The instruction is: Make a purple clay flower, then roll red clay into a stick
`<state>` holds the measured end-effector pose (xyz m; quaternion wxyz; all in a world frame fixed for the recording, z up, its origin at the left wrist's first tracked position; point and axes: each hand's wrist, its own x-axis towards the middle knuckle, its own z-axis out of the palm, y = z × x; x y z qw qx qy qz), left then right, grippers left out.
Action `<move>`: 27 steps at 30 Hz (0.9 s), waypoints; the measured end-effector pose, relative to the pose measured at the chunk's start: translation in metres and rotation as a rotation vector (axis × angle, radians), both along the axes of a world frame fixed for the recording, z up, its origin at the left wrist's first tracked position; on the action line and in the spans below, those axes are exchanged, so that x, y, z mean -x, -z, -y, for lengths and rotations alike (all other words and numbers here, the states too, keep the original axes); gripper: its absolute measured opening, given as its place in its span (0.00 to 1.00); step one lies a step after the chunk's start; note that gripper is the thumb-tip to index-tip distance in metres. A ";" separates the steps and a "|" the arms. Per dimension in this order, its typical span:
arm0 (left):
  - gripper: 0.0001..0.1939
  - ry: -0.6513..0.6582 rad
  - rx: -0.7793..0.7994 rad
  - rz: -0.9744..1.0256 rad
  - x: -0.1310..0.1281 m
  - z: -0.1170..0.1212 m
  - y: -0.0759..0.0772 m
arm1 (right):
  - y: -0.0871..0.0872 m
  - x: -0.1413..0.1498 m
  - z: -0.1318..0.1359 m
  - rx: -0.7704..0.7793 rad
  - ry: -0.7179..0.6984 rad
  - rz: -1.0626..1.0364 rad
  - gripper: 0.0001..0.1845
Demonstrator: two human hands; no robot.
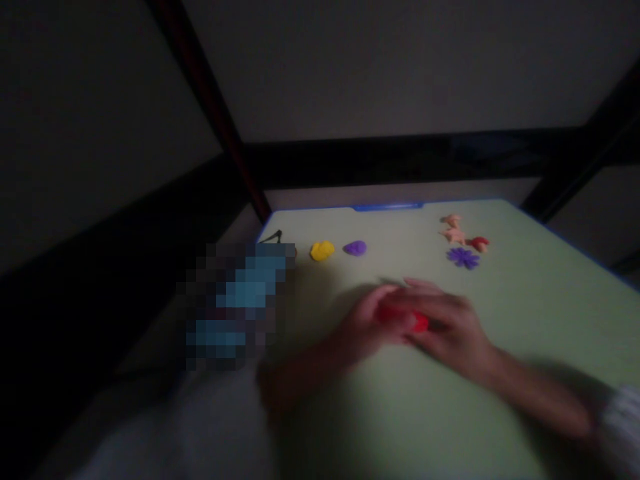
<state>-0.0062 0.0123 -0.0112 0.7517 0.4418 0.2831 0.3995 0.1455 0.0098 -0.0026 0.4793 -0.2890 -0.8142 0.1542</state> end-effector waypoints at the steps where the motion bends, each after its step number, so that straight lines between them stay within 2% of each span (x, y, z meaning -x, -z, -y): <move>1: 0.25 0.006 -0.043 0.017 -0.001 0.000 -0.001 | 0.000 0.000 0.000 -0.030 0.010 0.025 0.10; 4: 0.25 -0.003 -0.148 -0.021 -0.006 0.002 -0.004 | 0.001 0.000 0.001 -0.054 0.028 0.083 0.16; 7: 0.23 -0.066 -0.197 -0.127 -0.008 0.005 -0.005 | 0.004 0.001 0.002 -0.059 -0.007 0.111 0.19; 11: 0.20 -0.082 -0.266 -0.120 -0.007 0.007 -0.005 | 0.008 0.003 0.002 -0.046 -0.046 0.140 0.24; 18: 0.20 -0.068 -0.170 -0.252 -0.005 0.004 0.002 | 0.007 0.006 0.003 0.060 -0.031 0.047 0.31; 23: 0.18 -0.102 -0.169 -0.166 -0.004 0.004 0.000 | 0.006 0.008 0.003 0.116 -0.006 -0.034 0.30; 27: 0.23 -0.138 -0.131 -0.144 -0.004 0.003 -0.004 | 0.004 0.005 -0.001 0.163 -0.103 -0.073 0.30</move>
